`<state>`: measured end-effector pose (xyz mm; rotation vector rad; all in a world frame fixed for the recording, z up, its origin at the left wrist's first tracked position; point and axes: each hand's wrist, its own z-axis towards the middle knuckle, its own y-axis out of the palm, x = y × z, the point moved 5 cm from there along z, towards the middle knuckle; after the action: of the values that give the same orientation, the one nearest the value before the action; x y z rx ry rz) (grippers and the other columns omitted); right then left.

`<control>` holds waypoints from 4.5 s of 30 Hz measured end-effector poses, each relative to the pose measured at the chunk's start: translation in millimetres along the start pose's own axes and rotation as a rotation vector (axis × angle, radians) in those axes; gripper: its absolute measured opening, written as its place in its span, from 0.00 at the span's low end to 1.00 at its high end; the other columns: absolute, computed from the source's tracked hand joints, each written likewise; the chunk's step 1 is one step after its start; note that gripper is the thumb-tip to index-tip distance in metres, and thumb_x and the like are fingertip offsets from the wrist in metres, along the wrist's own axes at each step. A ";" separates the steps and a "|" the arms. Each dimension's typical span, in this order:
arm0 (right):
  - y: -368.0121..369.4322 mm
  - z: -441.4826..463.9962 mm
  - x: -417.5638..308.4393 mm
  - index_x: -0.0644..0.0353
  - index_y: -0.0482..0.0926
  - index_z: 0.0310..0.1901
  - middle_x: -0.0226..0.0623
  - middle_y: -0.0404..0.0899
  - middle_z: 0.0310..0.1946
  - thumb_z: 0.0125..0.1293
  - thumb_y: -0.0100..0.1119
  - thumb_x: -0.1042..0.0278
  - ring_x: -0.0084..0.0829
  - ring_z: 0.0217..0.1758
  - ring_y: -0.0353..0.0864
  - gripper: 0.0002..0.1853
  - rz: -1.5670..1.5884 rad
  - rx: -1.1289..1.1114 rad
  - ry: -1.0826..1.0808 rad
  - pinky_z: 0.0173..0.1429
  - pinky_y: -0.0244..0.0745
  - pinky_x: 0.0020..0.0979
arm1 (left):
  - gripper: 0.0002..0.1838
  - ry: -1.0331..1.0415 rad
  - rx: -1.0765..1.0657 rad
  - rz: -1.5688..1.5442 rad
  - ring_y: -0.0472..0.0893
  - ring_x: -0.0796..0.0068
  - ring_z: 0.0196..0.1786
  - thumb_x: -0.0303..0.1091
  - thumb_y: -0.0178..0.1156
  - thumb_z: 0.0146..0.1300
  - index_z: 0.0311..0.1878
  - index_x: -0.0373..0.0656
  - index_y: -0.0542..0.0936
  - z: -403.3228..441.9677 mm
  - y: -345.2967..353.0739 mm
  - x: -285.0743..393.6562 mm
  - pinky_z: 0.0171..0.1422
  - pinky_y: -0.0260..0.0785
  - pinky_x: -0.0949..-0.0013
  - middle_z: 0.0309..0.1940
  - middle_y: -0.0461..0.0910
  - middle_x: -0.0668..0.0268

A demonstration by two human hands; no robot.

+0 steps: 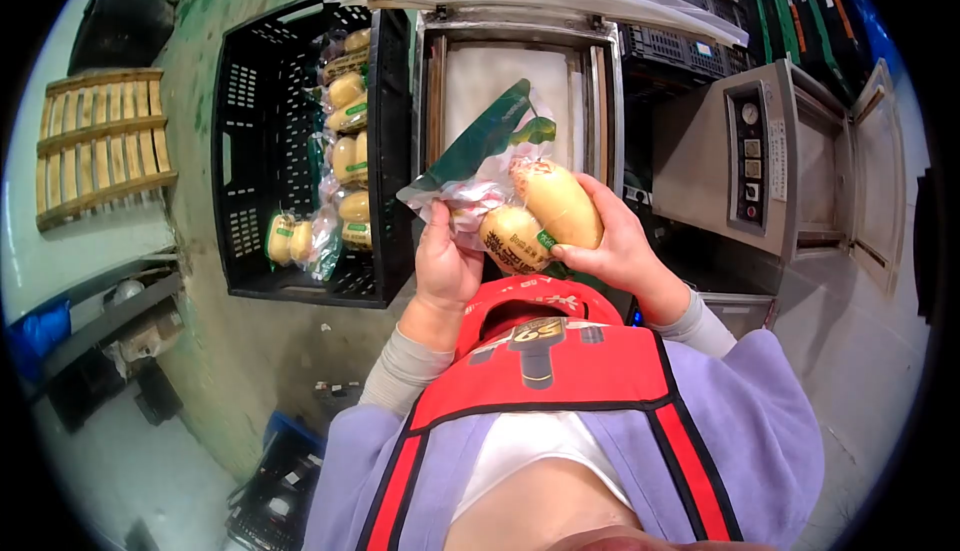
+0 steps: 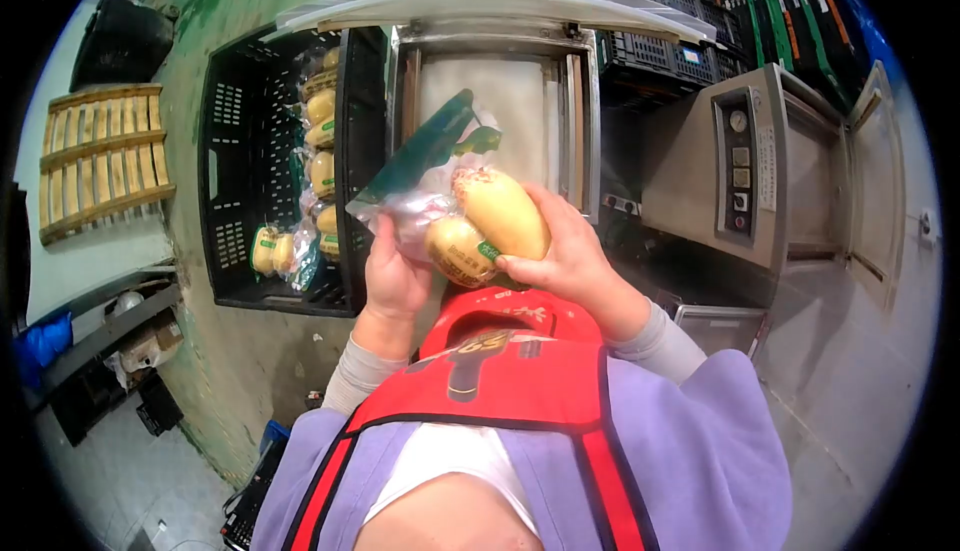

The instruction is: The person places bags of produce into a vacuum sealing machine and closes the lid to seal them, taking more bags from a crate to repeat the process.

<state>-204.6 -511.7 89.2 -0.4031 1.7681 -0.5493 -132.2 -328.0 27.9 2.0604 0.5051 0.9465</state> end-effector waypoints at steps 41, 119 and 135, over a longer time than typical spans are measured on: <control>29.4 39.3 -19.1 0.65 0.76 0.40 0.38 0.79 0.35 0.61 0.53 0.71 0.30 0.36 0.79 0.08 1.340 -0.236 0.227 0.41 0.76 0.31 | 0.33 0.090 -0.265 0.411 0.71 0.71 0.55 0.36 0.66 0.53 0.60 0.41 0.64 -52.5 46.1 15.0 0.60 0.64 0.67 0.52 0.71 0.65; -7.9 118.3 -122.0 0.63 0.76 0.43 0.33 0.80 0.35 0.65 0.51 0.71 0.22 0.38 0.77 0.08 0.603 0.812 -0.262 0.46 0.71 0.21 | 0.32 0.470 -0.057 1.966 0.65 0.52 0.61 0.41 0.62 0.52 0.59 0.37 0.67 77.4 -174.7 279.2 0.64 0.58 0.62 0.60 0.64 0.50; -26.5 92.9 -73.3 0.67 0.76 0.42 0.33 0.79 0.34 0.62 0.54 0.72 0.21 0.39 0.76 0.09 0.631 0.189 -0.278 0.48 0.70 0.22 | 0.22 0.649 0.278 1.028 0.73 0.84 0.33 0.32 0.59 0.60 0.57 0.36 0.68 1.5 -68.4 229.9 0.37 0.67 0.81 0.41 0.76 0.62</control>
<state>-96.2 -508.7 143.6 0.2066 1.4529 -0.1904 14.5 -144.5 76.2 2.2158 -0.1916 2.2850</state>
